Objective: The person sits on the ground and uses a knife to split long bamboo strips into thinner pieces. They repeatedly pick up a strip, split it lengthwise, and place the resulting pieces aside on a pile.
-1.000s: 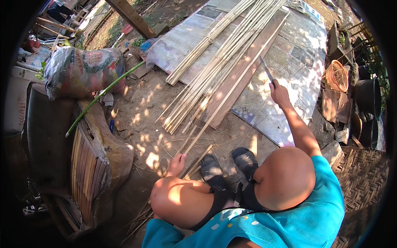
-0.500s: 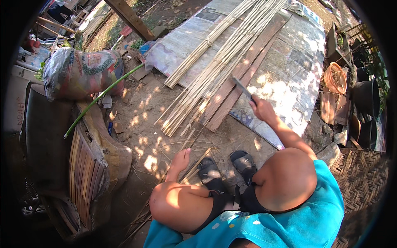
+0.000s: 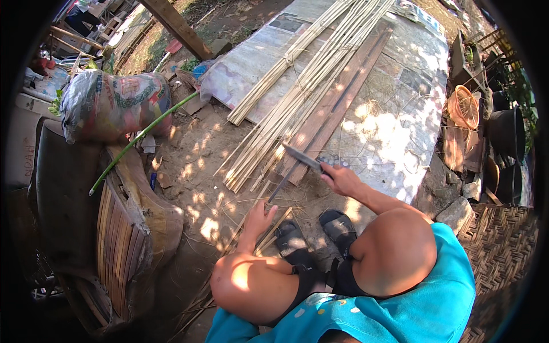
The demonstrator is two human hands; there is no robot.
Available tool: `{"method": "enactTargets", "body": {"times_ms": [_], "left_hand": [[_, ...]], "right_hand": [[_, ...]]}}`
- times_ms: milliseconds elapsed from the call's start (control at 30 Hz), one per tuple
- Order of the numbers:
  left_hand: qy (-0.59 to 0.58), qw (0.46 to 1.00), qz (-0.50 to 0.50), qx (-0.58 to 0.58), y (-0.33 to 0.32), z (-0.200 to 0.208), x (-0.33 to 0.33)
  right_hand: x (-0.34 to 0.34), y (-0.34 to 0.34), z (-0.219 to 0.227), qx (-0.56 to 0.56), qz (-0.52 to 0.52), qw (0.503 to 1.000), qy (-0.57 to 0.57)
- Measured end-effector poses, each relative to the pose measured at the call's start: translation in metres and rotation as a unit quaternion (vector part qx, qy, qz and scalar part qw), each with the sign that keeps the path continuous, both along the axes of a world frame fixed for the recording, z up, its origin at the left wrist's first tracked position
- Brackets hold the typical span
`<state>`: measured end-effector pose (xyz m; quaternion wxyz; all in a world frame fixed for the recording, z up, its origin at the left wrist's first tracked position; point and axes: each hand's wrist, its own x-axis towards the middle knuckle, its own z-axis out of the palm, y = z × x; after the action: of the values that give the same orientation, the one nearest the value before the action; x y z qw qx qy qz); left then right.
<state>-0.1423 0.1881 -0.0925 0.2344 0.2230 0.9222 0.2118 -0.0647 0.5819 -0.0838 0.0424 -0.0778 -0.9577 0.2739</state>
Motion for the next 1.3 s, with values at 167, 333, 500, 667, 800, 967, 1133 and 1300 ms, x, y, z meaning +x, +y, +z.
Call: {"method": "enactTargets", "body": {"times_ms": [167,333,500,667,800,967,1133,1300], "left_hand": [[0.034,0.991,-0.016,-0.131,-0.042,0.017,0.016],[-0.019,0.991,0.035,-0.125,-0.095,0.015,0.04],[-0.137,0.986,0.086,0.037,-0.087,0.022,0.016],[-0.145,0.985,0.094,0.014,-0.147,0.014,0.036],[-0.206,0.96,0.173,-0.081,-0.141,0.045,0.034],[-0.193,0.953,0.169,-0.159,-0.238,0.022,0.084],[-0.06,0.998,0.019,-0.012,-0.065,0.016,0.026],[0.046,0.998,-0.005,-0.051,-0.031,0.015,0.011]], "right_hand": [[-0.002,0.007,-0.012,0.024,0.013,1.0,-0.001],[-0.04,0.159,-0.003,0.09,-0.213,0.973,0.019],[-0.015,0.02,0.008,-0.01,-0.01,1.0,-0.01],[-0.012,0.031,0.008,-0.011,-0.048,0.999,-0.009],[-0.007,-0.022,0.029,0.01,0.161,0.986,-0.042],[-0.031,0.124,-0.007,0.045,-0.136,0.99,0.012],[0.005,-0.01,-0.003,-0.026,0.02,0.999,0.015],[0.011,-0.027,-0.002,0.039,0.076,0.996,-0.031]]}}
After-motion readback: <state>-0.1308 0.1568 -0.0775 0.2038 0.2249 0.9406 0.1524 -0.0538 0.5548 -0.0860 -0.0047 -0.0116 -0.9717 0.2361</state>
